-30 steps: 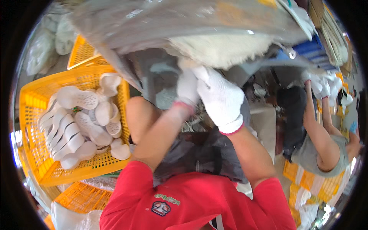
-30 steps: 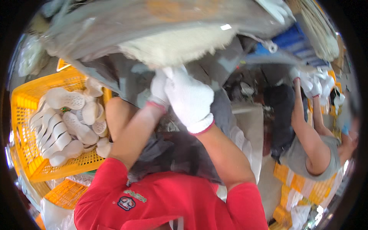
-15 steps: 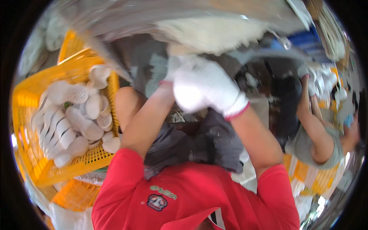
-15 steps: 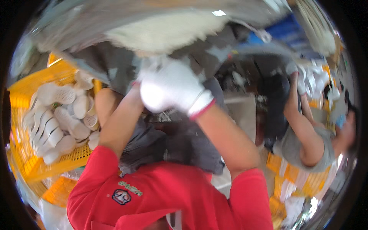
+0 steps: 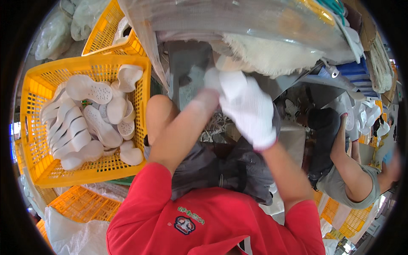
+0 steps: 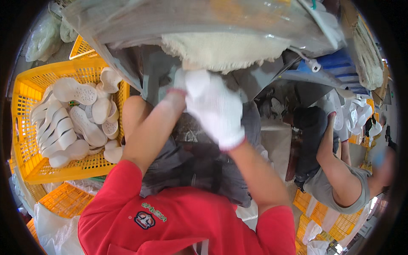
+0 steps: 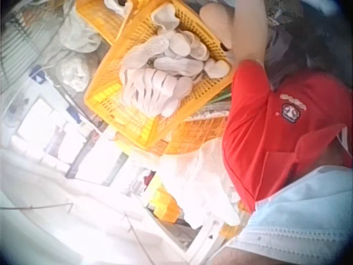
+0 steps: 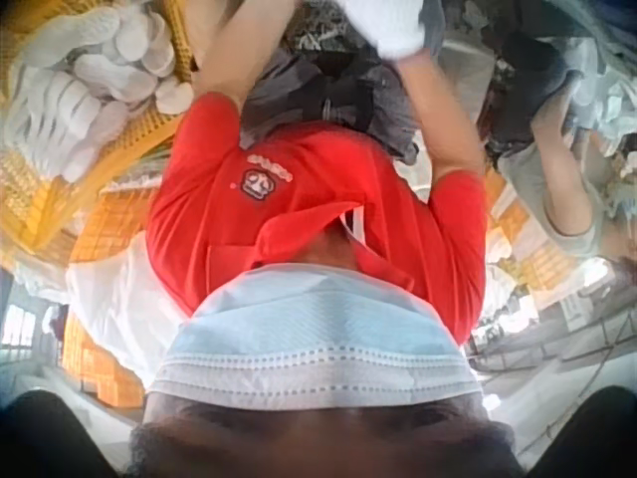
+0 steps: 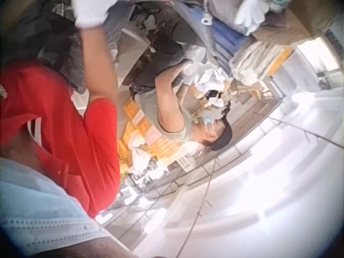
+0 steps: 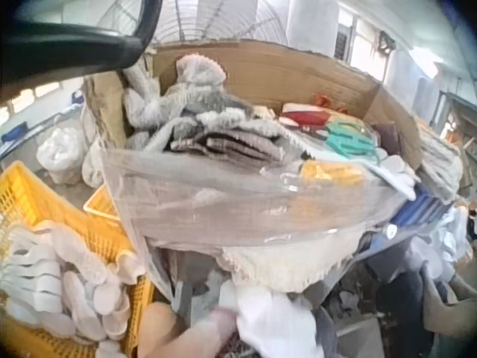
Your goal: The person repeatedly picks up white slipper-like items from a yellow basket, wipes them with a cloth, and places them back into the basket. The task continues in a repetitive cycle without visible final placement elsewhere.
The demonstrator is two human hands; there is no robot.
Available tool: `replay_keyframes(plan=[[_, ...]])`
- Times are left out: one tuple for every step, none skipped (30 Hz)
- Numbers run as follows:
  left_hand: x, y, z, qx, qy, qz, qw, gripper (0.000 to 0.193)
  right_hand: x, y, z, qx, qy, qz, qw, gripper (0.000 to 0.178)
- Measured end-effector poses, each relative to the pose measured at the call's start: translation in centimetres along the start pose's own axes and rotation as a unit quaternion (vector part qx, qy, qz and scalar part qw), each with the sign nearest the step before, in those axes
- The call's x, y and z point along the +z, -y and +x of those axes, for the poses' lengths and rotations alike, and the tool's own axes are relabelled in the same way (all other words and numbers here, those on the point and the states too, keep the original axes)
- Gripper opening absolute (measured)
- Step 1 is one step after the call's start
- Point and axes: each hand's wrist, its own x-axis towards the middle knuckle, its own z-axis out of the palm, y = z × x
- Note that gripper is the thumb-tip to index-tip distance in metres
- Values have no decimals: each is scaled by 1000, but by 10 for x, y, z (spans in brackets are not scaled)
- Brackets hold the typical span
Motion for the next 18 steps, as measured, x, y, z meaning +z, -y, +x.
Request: replay_keyframes(plan=[[-2,0,-3,14,0,18,1000,66,-1,-1,6,21,25,30,999,54],[-5,2,-5,26,2,31,999,63,-3,-1,12,67,84,69,992,51],[-7,5,-9,36,9,40,999,61,-10,2,14,166,80,134,974,48],[-9,8,-8,38,19,35,998,58,-8,4,5,90,-12,127,988,51],[-11,15,-11,40,26,21,999,56,-9,10,-2,182,-3,189,965,54],[-12,19,-8,56,30,10,998,53,-7,8,-1,170,-36,176,969,54],[-13,26,-10,89,24,-16,996,51,-5,6,3,170,-39,163,971,53],[-12,29,-8,134,-1,-39,990,49,-5,5,7,131,-74,179,972,46],[-12,35,-8,153,-7,-77,985,50,-6,5,14,99,-94,195,971,39],[-11,40,-11,173,-13,-114,978,52,-22,13,26,201,92,236,946,25],[-10,44,-11,145,-8,-167,975,58,-20,14,27,201,78,253,943,26],[-10,51,-18,104,-8,-223,969,64,-18,15,28,216,78,265,936,27],[-7,53,-19,50,-32,-272,961,71,-6,10,24,230,41,286,929,40],[-6,55,-24,28,-20,-261,965,73,2,6,14,244,1,301,922,54],[-2,54,-24,-5,-23,-240,970,76,-22,18,6,219,47,372,901,87],[1,50,-25,-53,-1,-250,967,78,-26,23,-12,163,68,198,964,93],[6,44,-26,-62,114,-268,955,78,-29,27,-26,84,76,15,993,100],[10,31,-21,-84,251,-287,921,77,-32,30,-37,102,176,12,979,104]])
